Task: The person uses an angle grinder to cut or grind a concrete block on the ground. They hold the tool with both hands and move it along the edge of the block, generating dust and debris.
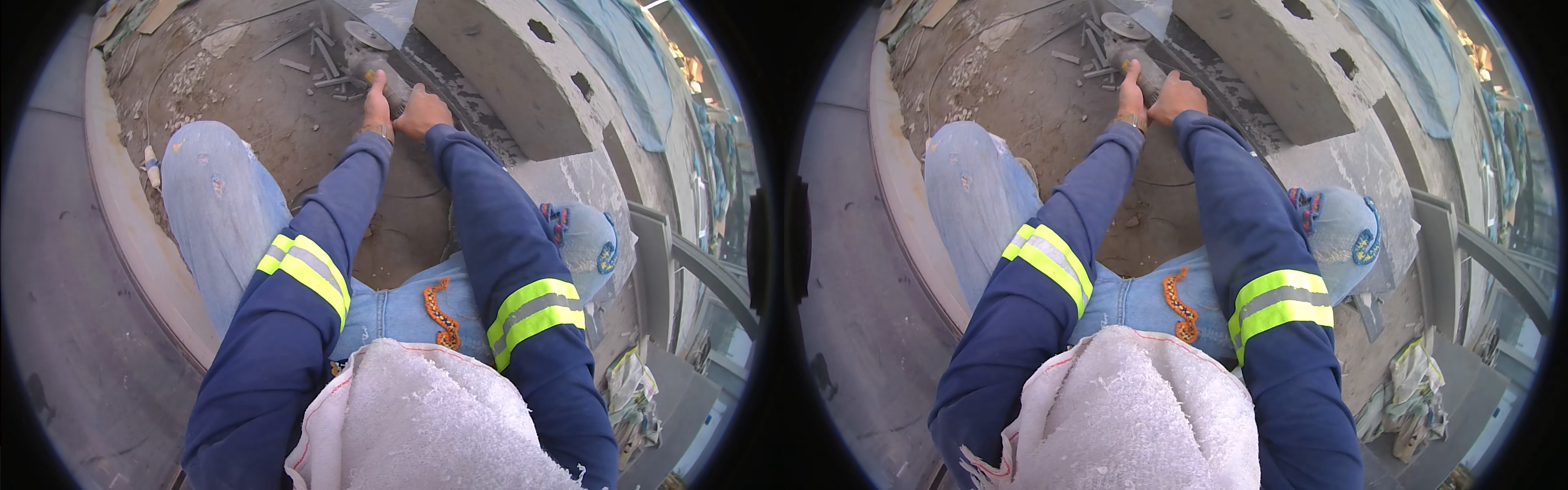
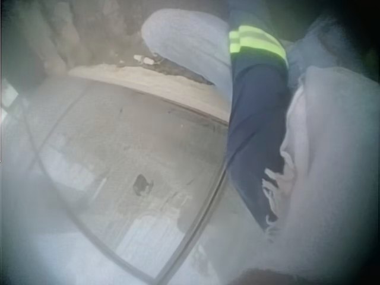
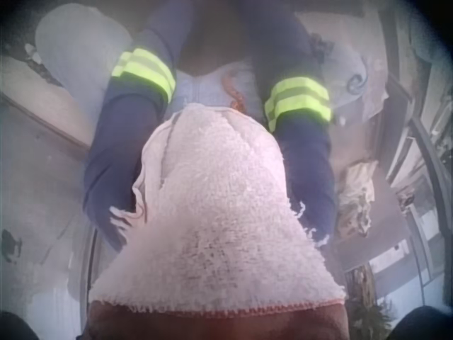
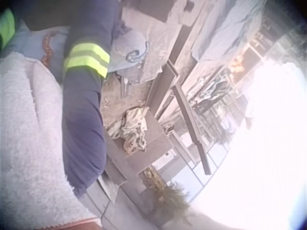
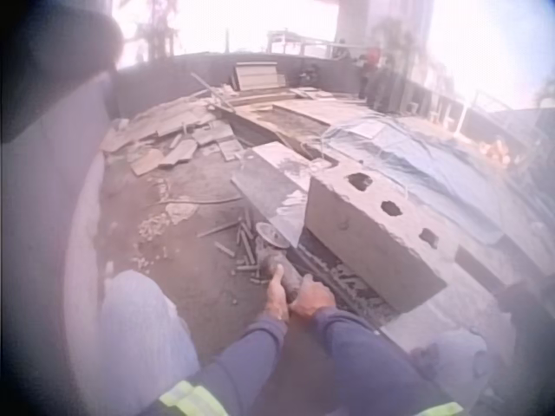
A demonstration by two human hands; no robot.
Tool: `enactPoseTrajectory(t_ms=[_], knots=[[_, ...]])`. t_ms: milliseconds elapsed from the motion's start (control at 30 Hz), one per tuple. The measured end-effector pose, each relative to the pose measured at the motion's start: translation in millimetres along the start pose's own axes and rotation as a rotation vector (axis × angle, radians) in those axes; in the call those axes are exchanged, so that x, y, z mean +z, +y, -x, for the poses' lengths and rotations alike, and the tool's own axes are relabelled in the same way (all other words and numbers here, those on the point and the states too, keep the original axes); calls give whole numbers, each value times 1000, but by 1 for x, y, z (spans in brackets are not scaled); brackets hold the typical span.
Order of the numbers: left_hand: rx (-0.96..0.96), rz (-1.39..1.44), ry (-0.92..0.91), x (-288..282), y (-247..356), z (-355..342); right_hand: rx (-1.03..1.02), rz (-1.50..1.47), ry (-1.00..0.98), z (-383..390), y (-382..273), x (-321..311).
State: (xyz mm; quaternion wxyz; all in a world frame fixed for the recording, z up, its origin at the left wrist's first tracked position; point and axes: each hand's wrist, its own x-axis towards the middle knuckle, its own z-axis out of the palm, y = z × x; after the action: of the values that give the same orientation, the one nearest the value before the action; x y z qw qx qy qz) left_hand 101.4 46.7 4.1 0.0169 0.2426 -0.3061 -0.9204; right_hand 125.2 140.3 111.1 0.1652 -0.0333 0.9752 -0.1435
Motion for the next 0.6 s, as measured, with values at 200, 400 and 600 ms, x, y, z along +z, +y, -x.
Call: enactPoseTrajectory(t_ms=[200,400,600], knots=[[-10,15,-4,1,-1,5,-4,2,-5,5,0,-1],[18,-69,43,-8,-8,-6,-3,-13,22,5,1,2],[22,-47,24,-10,-16,-11,4,-2,27,10,3,0]])
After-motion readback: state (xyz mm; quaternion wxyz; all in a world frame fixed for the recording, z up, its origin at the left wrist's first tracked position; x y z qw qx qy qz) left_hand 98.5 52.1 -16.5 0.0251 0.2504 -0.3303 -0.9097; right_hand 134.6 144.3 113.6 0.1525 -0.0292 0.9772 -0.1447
